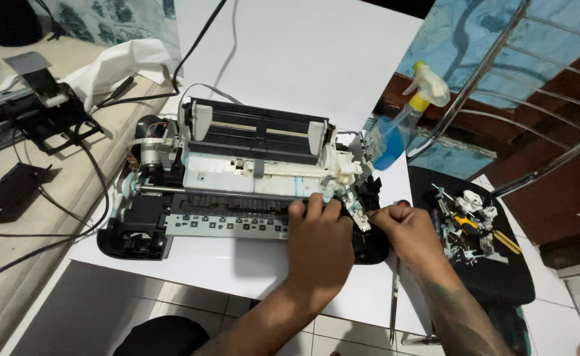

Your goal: The person works on the internal mechanism of a disassembled printer, manipulating small plastic components and gears with their hands. They repeatedly remove and reinsert parts into the printer's chassis while seated at a white table.

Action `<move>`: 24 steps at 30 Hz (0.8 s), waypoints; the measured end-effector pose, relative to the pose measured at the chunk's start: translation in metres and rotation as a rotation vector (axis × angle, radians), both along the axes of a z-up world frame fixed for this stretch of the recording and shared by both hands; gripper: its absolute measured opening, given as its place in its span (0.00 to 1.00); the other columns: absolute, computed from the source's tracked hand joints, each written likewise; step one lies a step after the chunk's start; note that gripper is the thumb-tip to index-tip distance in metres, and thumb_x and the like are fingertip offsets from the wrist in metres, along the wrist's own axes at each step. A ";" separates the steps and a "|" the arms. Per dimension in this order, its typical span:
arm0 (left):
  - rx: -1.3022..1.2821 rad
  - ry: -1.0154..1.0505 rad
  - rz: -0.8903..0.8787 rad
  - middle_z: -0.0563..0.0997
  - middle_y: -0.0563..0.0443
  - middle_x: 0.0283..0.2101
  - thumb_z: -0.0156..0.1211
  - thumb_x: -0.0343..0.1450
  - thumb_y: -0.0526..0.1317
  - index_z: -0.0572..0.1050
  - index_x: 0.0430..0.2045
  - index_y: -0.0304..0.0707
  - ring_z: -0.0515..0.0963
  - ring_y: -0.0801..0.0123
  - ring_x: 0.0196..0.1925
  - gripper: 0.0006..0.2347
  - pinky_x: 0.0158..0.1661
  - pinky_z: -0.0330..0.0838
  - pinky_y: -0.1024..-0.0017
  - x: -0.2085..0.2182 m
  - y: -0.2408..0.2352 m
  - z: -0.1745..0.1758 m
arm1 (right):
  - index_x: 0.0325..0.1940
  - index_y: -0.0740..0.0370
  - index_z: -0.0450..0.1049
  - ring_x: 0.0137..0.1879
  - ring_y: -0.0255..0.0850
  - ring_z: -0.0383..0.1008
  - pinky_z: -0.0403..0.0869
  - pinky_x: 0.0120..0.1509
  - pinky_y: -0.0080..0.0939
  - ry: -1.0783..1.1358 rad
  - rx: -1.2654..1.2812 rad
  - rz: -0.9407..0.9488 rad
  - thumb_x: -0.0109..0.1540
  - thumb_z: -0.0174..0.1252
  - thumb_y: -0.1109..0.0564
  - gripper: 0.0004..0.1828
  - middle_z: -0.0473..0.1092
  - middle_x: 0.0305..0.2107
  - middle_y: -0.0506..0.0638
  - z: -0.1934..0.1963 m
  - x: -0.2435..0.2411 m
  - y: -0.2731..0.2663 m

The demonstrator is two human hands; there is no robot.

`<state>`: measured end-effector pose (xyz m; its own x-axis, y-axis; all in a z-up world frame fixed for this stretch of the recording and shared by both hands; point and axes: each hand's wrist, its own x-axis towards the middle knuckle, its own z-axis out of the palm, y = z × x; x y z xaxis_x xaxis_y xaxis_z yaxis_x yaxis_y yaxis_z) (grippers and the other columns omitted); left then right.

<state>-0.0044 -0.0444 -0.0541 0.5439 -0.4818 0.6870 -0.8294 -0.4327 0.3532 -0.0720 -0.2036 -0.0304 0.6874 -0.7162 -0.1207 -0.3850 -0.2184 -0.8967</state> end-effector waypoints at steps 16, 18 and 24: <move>0.159 0.240 -0.081 0.78 0.53 0.35 0.52 0.67 0.33 0.83 0.20 0.42 0.68 0.48 0.47 0.10 0.45 0.58 0.49 0.003 0.000 -0.001 | 0.22 0.63 0.77 0.17 0.37 0.53 0.48 0.22 0.39 0.098 0.099 -0.030 0.57 0.66 0.59 0.10 0.61 0.12 0.49 0.014 0.004 0.004; 0.121 0.271 -0.181 0.80 0.51 0.44 0.56 0.69 0.32 0.87 0.28 0.37 0.66 0.44 0.57 0.10 0.53 0.58 0.47 0.001 -0.002 -0.005 | 0.27 0.66 0.79 0.23 0.42 0.65 0.61 0.26 0.42 0.095 0.115 -0.080 0.59 0.64 0.60 0.08 0.68 0.18 0.53 0.016 0.006 0.009; 0.035 0.190 -0.096 0.79 0.50 0.38 0.61 0.64 0.32 0.85 0.26 0.35 0.69 0.45 0.51 0.06 0.48 0.58 0.48 0.000 -0.007 -0.013 | 0.19 0.59 0.70 0.16 0.35 0.52 0.49 0.20 0.39 0.045 0.128 -0.032 0.57 0.64 0.60 0.13 0.59 0.13 0.45 0.001 0.004 -0.007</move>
<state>-0.0042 -0.0516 -0.0675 0.6122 -0.5594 0.5589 -0.7876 -0.3692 0.4933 -0.0676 -0.2108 -0.0298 0.6561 -0.7145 -0.2429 -0.4307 -0.0902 -0.8980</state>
